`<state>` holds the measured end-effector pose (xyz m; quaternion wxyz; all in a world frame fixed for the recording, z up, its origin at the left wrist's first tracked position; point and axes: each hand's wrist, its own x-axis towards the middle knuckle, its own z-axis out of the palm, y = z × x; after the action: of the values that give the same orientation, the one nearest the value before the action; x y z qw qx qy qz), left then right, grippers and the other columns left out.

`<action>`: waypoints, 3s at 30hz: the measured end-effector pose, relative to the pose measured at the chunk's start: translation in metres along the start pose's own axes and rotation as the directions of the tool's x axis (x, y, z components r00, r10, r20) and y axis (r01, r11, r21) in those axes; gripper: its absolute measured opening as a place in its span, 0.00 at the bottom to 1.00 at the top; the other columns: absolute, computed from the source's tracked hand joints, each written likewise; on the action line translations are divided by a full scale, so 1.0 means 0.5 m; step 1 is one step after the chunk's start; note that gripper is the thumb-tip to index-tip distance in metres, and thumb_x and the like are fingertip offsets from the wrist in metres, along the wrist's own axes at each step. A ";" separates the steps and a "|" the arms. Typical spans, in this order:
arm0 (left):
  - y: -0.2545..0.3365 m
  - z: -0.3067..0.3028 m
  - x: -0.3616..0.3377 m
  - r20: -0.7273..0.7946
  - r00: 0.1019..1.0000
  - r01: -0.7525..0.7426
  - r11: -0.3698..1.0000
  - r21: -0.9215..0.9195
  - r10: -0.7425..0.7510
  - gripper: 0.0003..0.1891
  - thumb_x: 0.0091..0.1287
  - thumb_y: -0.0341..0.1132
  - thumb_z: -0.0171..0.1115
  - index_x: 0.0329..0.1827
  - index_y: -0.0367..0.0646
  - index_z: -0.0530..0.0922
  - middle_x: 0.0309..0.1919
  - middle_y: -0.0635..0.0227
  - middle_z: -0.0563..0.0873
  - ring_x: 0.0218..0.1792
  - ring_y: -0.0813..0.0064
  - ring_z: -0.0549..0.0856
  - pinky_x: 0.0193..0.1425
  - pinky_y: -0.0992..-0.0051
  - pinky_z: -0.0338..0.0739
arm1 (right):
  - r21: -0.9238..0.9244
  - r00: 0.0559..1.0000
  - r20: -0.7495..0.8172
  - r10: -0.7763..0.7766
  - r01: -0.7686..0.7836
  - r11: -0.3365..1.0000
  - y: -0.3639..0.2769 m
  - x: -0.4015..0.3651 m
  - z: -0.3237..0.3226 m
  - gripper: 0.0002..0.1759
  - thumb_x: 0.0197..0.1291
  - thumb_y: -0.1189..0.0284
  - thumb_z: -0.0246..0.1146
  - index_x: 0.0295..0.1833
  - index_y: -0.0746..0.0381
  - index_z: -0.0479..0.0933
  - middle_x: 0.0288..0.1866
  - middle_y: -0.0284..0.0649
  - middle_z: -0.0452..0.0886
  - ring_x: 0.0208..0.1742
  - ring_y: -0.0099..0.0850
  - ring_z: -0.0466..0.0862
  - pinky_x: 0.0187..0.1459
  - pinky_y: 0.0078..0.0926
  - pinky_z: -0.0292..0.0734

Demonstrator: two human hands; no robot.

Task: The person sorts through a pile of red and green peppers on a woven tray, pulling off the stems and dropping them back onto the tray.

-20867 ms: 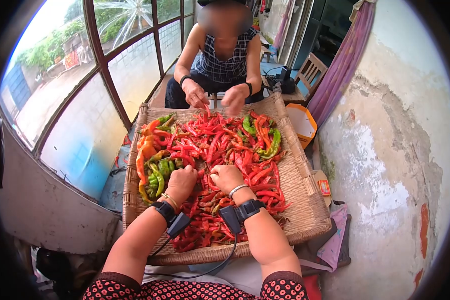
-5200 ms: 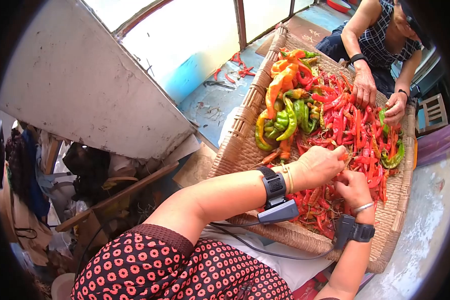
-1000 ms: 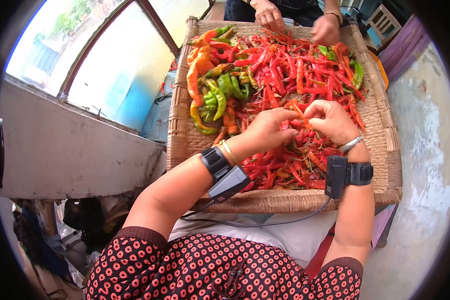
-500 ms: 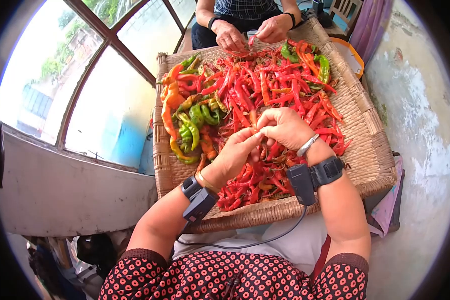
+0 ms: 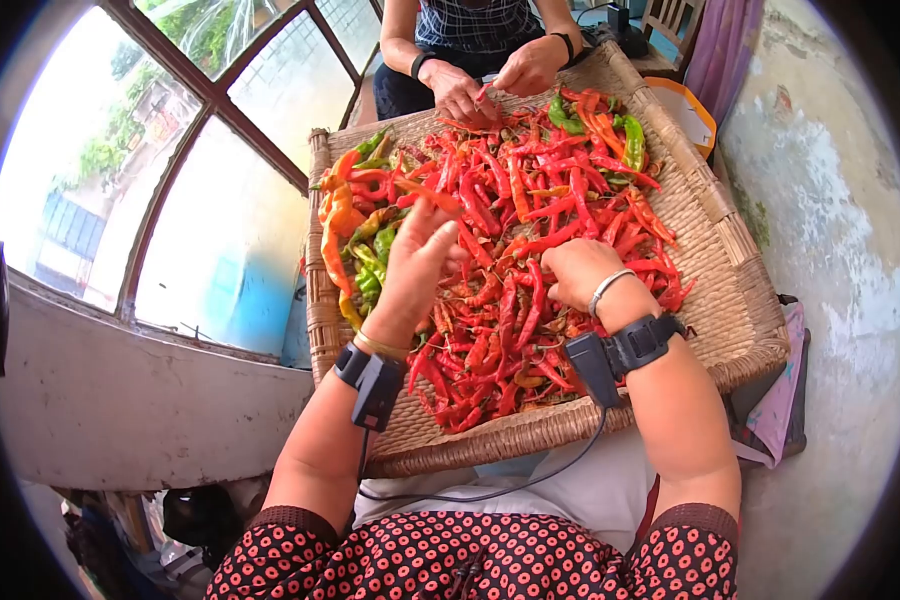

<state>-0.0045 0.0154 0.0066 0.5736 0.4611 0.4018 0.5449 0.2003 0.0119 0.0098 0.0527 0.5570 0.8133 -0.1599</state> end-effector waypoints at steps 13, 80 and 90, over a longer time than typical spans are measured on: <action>-0.065 0.009 -0.051 0.515 0.856 -0.430 0.498 0.753 -0.041 0.11 0.51 0.36 0.59 0.37 0.41 0.77 0.29 0.56 0.80 0.35 0.56 0.79 0.39 0.62 0.73 | -0.103 0.977 0.195 0.091 -0.071 0.992 -0.018 0.006 -0.007 0.13 0.41 0.64 0.65 0.35 0.57 0.79 0.39 0.45 0.80 0.45 0.41 0.79 0.46 0.36 0.73; 0.026 -0.039 -0.055 0.313 0.891 -0.329 0.007 0.944 -0.329 0.13 0.49 0.41 0.62 0.23 0.37 0.78 0.23 0.52 0.79 0.28 0.55 0.80 0.33 0.63 0.75 | 0.250 0.964 -0.014 -0.265 0.260 0.933 -0.017 0.039 0.057 0.13 0.44 0.64 0.64 0.35 0.58 0.78 0.34 0.41 0.81 0.40 0.40 0.80 0.43 0.35 0.73; 0.004 -0.049 -0.079 0.334 0.838 -0.471 -0.263 0.842 -0.431 0.10 0.44 0.41 0.66 0.22 0.44 0.80 0.23 0.61 0.81 0.29 0.60 0.81 0.31 0.65 0.75 | 0.194 0.971 0.031 -0.238 0.228 0.954 -0.026 0.027 0.046 0.13 0.43 0.66 0.64 0.36 0.60 0.78 0.35 0.44 0.80 0.40 0.41 0.79 0.43 0.35 0.73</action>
<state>-0.0316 -0.0220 0.0006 0.0456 0.8652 0.4773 -0.1468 0.1811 0.0121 -0.0127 0.0023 0.4551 0.8527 -0.2564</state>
